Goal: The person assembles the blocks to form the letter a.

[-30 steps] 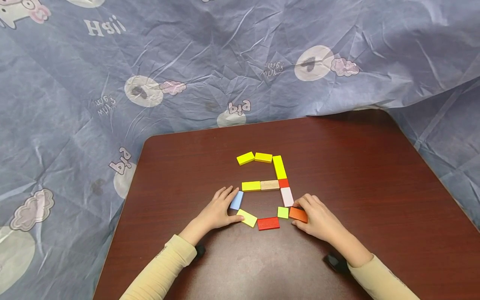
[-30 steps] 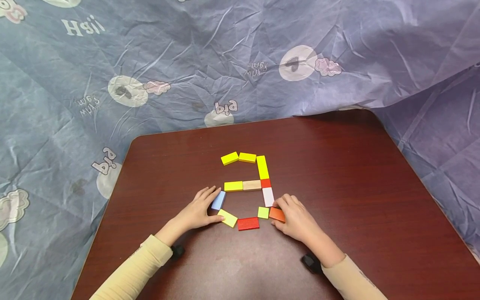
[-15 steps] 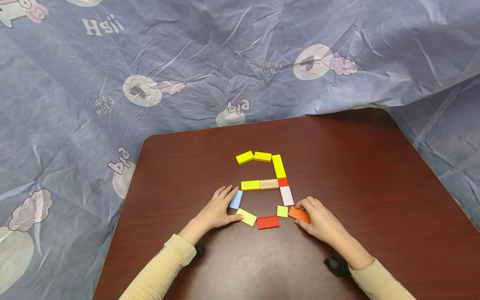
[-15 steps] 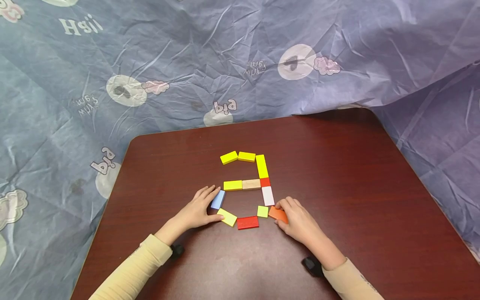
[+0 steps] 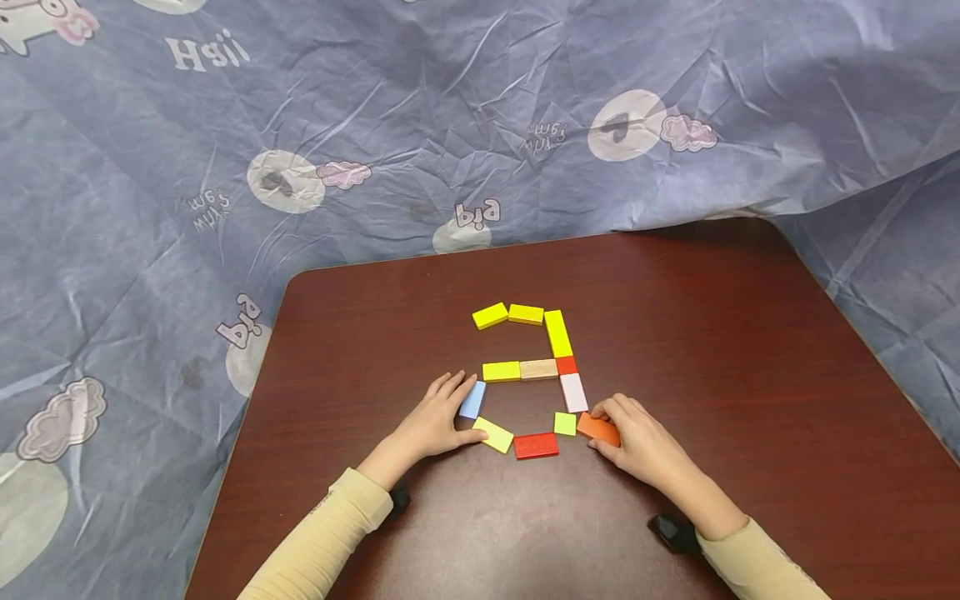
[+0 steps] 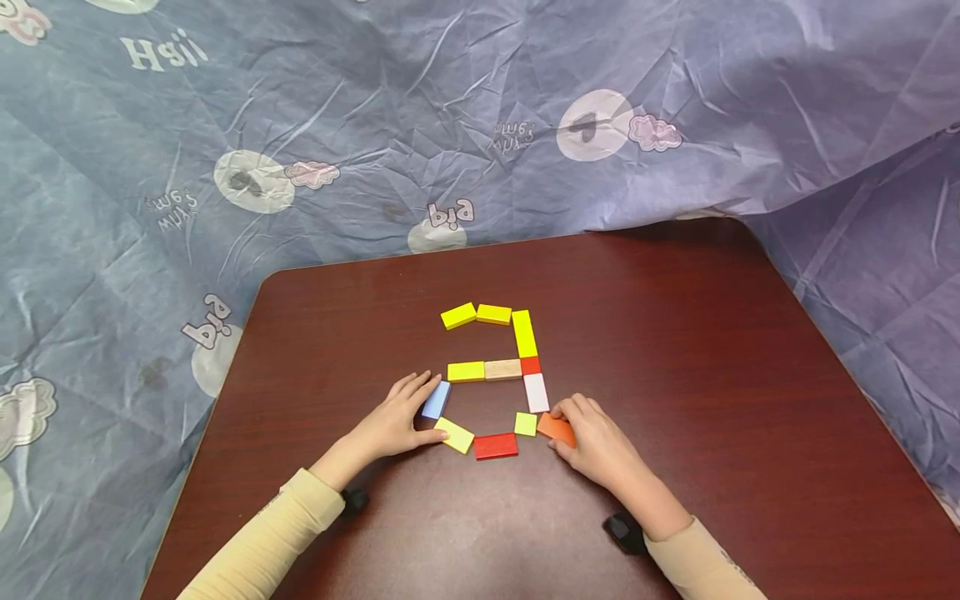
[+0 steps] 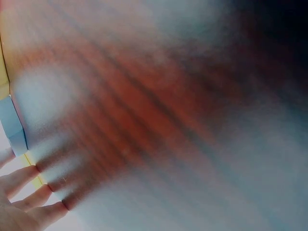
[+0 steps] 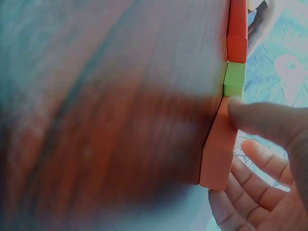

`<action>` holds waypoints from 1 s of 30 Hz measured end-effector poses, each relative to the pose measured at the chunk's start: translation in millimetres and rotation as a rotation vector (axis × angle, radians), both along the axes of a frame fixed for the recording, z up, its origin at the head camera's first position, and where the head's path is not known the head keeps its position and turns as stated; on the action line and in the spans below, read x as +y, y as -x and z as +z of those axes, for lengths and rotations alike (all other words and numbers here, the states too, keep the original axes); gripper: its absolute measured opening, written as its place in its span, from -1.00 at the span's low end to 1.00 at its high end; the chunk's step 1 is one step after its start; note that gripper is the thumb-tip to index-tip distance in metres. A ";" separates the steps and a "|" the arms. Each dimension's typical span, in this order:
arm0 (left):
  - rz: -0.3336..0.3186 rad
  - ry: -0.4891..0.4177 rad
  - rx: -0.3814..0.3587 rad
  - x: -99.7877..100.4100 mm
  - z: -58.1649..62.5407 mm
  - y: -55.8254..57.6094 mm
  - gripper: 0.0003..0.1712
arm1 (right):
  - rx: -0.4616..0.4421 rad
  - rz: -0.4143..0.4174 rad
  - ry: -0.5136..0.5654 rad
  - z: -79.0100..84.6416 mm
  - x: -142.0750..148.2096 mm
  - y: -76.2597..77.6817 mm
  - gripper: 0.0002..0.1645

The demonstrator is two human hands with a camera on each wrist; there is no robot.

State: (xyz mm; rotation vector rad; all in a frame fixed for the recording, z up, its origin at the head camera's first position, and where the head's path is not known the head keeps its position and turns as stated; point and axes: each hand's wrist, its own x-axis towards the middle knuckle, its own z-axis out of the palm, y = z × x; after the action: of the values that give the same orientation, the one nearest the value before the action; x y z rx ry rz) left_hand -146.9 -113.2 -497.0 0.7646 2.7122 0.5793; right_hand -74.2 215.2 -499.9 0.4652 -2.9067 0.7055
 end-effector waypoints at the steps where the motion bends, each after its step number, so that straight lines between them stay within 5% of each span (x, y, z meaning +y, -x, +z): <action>1: -0.001 0.000 0.001 0.0 0.1 -0.1 0.09 | 0.003 0.000 0.003 0.5 0.4 0.8 -0.57; 7: 0.002 -0.002 0.000 -0.3 0.3 -0.3 0.09 | 0.014 -0.004 0.050 4.1 4.2 16.6 -0.56; 16: 0.008 0.006 -0.008 -1.3 -3.5 -1.2 0.09 | -0.138 0.020 0.011 4.2 5.1 42.0 -0.30; 30: 0.003 0.008 -0.005 -0.8 -0.8 -0.3 0.12 | -0.173 0.052 -0.042 2.8 5.1 49.0 -0.36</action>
State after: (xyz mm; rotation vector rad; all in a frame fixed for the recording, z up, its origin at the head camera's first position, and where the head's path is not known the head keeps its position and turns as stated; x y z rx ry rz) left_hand -146.6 -114.1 -497.9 0.7565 2.7099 0.5704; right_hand -123.1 220.3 -497.0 0.5096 -3.0863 0.7281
